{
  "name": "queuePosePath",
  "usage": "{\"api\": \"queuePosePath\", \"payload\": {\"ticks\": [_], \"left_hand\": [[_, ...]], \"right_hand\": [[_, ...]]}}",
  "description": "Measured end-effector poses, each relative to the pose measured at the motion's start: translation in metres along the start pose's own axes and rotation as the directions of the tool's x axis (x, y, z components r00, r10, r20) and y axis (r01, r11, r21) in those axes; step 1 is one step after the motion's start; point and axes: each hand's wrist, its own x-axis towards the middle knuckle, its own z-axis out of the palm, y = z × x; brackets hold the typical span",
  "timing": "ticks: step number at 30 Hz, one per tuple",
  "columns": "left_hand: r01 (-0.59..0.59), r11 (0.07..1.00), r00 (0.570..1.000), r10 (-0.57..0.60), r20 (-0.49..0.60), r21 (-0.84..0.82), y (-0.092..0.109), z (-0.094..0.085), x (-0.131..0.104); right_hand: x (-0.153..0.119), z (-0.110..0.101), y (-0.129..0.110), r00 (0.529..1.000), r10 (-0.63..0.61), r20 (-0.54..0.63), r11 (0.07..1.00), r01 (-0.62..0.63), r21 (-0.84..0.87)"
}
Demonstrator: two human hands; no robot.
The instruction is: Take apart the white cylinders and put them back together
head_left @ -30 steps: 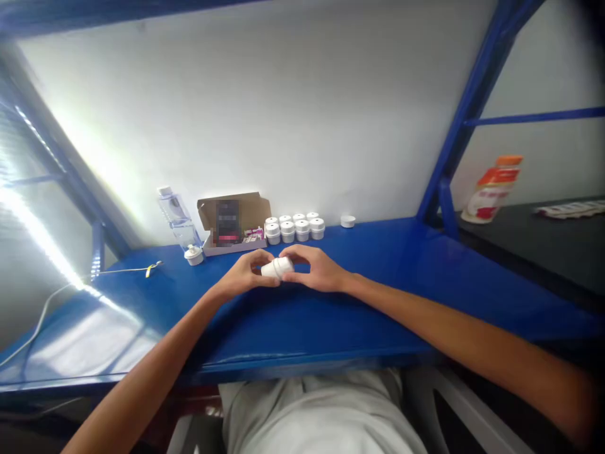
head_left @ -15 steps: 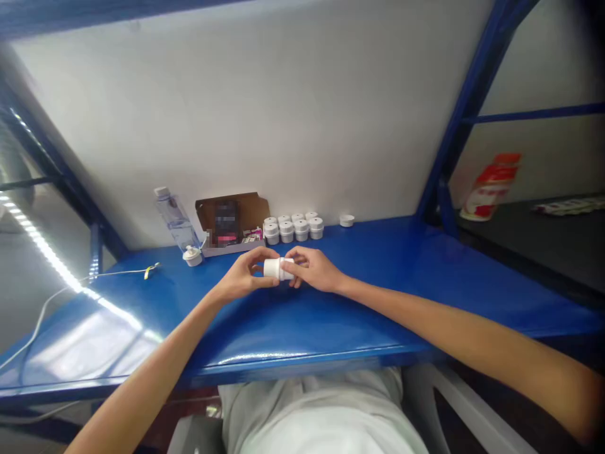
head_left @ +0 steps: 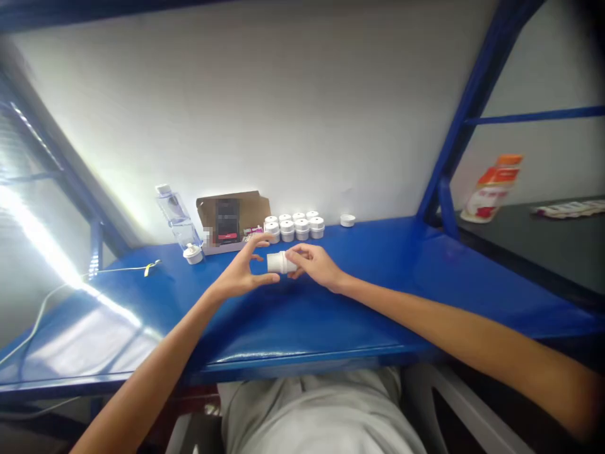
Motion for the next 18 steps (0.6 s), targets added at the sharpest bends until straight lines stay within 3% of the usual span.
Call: {"api": "queuePosePath", "payload": {"ticks": [5, 11, 15, 18], "left_hand": [[0.194, 0.978, 0.979, -0.189, 0.070, -0.073, -0.011, 0.003, 0.001], [0.001, 1.000, 0.999, 0.000, -0.040, 0.020, -0.001, 0.007, 0.001], [0.098, 0.989, 0.994, -0.092, -0.064, 0.108, 0.000, 0.003, 0.002], [0.176, 0.962, 0.984, -0.172, -0.039, 0.209, -0.008, -0.001, 0.003]], "right_hand": [[0.001, 0.002, 0.006, 0.997, -0.069, -0.016, 0.997, 0.069, 0.030], [0.008, -0.008, 0.011, 0.998, 0.060, -0.028, 0.998, -0.060, -0.014], [0.018, -0.022, 0.016, 0.984, 0.049, -0.170, 0.998, -0.055, -0.032], [0.023, -0.029, 0.016, 0.979, 0.021, -0.203, 0.997, -0.036, -0.073]]}}
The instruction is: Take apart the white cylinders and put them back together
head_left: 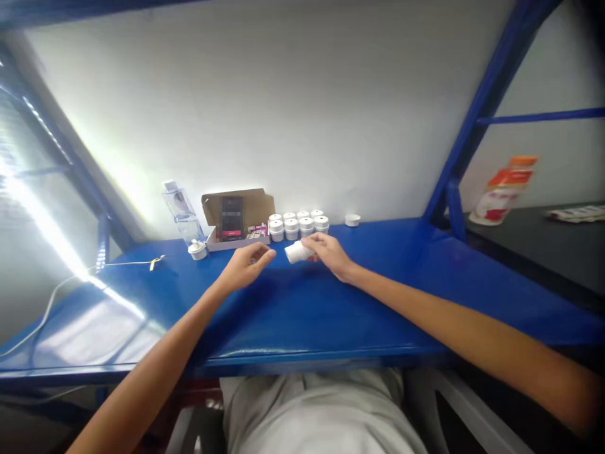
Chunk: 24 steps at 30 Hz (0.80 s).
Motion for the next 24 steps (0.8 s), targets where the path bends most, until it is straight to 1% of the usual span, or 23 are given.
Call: {"api": "queuePosePath", "payload": {"ticks": [1, 3, 4, 5, 6, 7, 10, 12, 14, 16, 18, 20, 22, 24], "left_hand": [[0.007, 0.999, 1.000, -0.007, 0.003, 0.036, -0.002, -0.001, 0.001], [0.004, 0.994, 1.000, -0.002, -0.025, 0.113, -0.006, -0.003, 0.002], [0.010, 0.988, 0.998, -0.001, -0.057, 0.153, -0.008, -0.005, 0.003], [0.026, 0.981, 0.995, -0.006, -0.102, 0.192, -0.010, -0.008, 0.004], [0.049, 0.973, 0.989, -0.015, -0.149, 0.227, -0.013, -0.012, 0.004], [0.078, 0.964, 0.980, -0.027, -0.196, 0.256, -0.015, -0.017, 0.005], [0.194, 0.935, 0.936, -0.087, -0.341, 0.295, -0.027, -0.035, 0.006], [0.282, 0.915, 0.891, -0.139, -0.433, 0.287, -0.035, -0.049, 0.007], [0.358, 0.894, 0.840, -0.183, -0.510, 0.269, -0.043, -0.063, 0.007], [0.421, 0.873, 0.789, -0.217, -0.575, 0.248, -0.050, -0.077, 0.005], [0.484, 0.842, 0.736, -0.246, -0.630, 0.237, -0.057, -0.089, 0.003], [0.548, 0.796, 0.696, -0.265, -0.667, 0.256, -0.066, -0.100, 0.001], [0.612, 0.728, 0.680, -0.287, -0.674, 0.308, -0.076, -0.108, -0.002], [0.666, 0.650, 0.687, -0.342, -0.641, 0.367, -0.087, -0.114, -0.004]], "right_hand": [[0.002, -0.003, -0.001, 0.999, -0.033, 0.002, 0.999, 0.033, -0.040], [0.008, -0.012, -0.004, 0.990, -0.141, -0.017, 0.972, 0.135, -0.195], [0.011, -0.019, -0.006, 0.978, -0.205, -0.035, 0.935, 0.185, -0.302], [0.015, -0.027, -0.007, 0.962, -0.265, -0.057, 0.880, 0.218, -0.422], [0.020, -0.038, -0.008, 0.948, -0.309, -0.082, 0.820, 0.222, -0.527], [0.025, -0.050, -0.007, 0.942, -0.318, -0.105, 0.768, 0.191, -0.611], [0.039, -0.086, 0.002, 0.950, -0.266, -0.166, 0.648, 0.048, -0.760], [0.047, -0.104, 0.014, 0.945, -0.258, -0.202, 0.609, -0.004, -0.793], [0.053, -0.113, 0.026, 0.939, -0.251, -0.234, 0.624, -0.028, -0.781], [0.057, -0.115, 0.036, 0.937, -0.239, -0.256, 0.654, -0.039, -0.755], [0.060, -0.114, 0.044, 0.943, -0.244, -0.225, 0.652, -0.013, -0.758], [0.063, -0.113, 0.048, 0.953, -0.266, -0.147, 0.618, 0.052, -0.785], [0.064, -0.113, 0.052, 0.958, -0.279, -0.067, 0.584, 0.113, -0.804], [0.064, -0.114, 0.054, 0.964, -0.265, 0.003, 0.566, 0.158, -0.809]]}}
